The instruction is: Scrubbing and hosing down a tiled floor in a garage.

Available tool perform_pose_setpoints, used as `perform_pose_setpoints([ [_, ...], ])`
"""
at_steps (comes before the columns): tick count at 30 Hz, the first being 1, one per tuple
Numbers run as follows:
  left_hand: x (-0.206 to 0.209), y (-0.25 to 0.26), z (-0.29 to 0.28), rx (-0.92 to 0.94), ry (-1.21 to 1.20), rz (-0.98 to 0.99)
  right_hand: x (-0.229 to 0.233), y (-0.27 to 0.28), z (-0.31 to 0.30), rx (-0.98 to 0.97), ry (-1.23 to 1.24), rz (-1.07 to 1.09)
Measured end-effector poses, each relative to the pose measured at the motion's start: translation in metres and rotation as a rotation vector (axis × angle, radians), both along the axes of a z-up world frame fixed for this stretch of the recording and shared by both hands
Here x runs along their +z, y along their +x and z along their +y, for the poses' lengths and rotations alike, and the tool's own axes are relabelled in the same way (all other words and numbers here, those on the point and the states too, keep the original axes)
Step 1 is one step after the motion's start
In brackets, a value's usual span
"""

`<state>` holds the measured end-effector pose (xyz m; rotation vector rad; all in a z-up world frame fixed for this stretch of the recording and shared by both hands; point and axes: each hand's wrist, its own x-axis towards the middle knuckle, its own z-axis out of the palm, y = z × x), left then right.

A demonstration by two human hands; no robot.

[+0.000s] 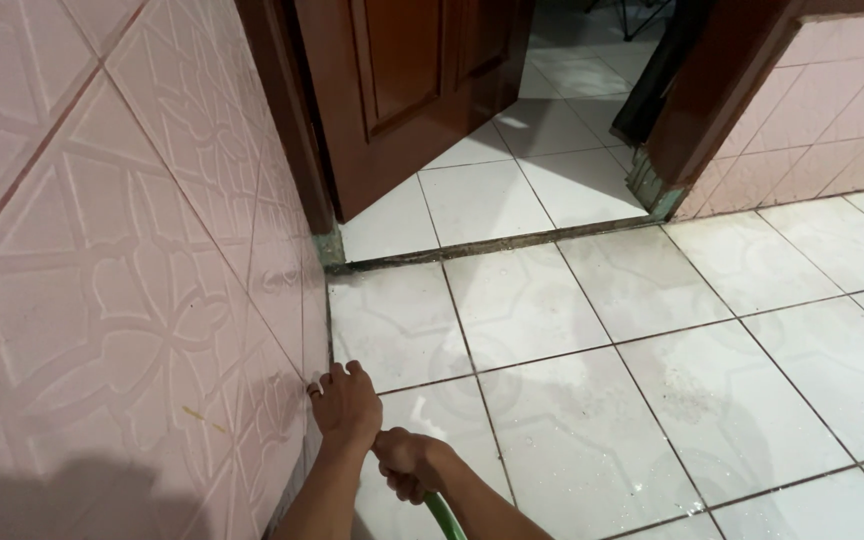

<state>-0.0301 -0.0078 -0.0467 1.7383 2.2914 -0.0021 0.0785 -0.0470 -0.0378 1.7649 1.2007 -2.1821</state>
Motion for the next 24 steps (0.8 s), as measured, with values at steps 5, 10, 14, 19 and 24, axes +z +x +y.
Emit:
perform_pose_setpoints([
  [5,0.002,0.001,-0.003,-0.004,0.002,-0.005,-0.024,0.001,0.006,-0.032,-0.048,-0.015],
  [10,-0.002,0.002,-0.001,0.016,-0.005,-0.018,-0.030,0.004,0.009,-0.041,-0.050,-0.004],
  [14,-0.002,0.001,0.000,0.012,-0.021,-0.011,-0.019,0.004,0.006,-0.055,-0.051,-0.020],
  [19,0.005,0.005,-0.001,0.002,-0.069,-0.023,-0.017,0.016,0.010,-0.072,-0.020,-0.065],
  [24,-0.005,0.013,0.004,-0.058,-0.076,-0.040,-0.017,0.044,0.014,-0.240,-0.025,-0.110],
])
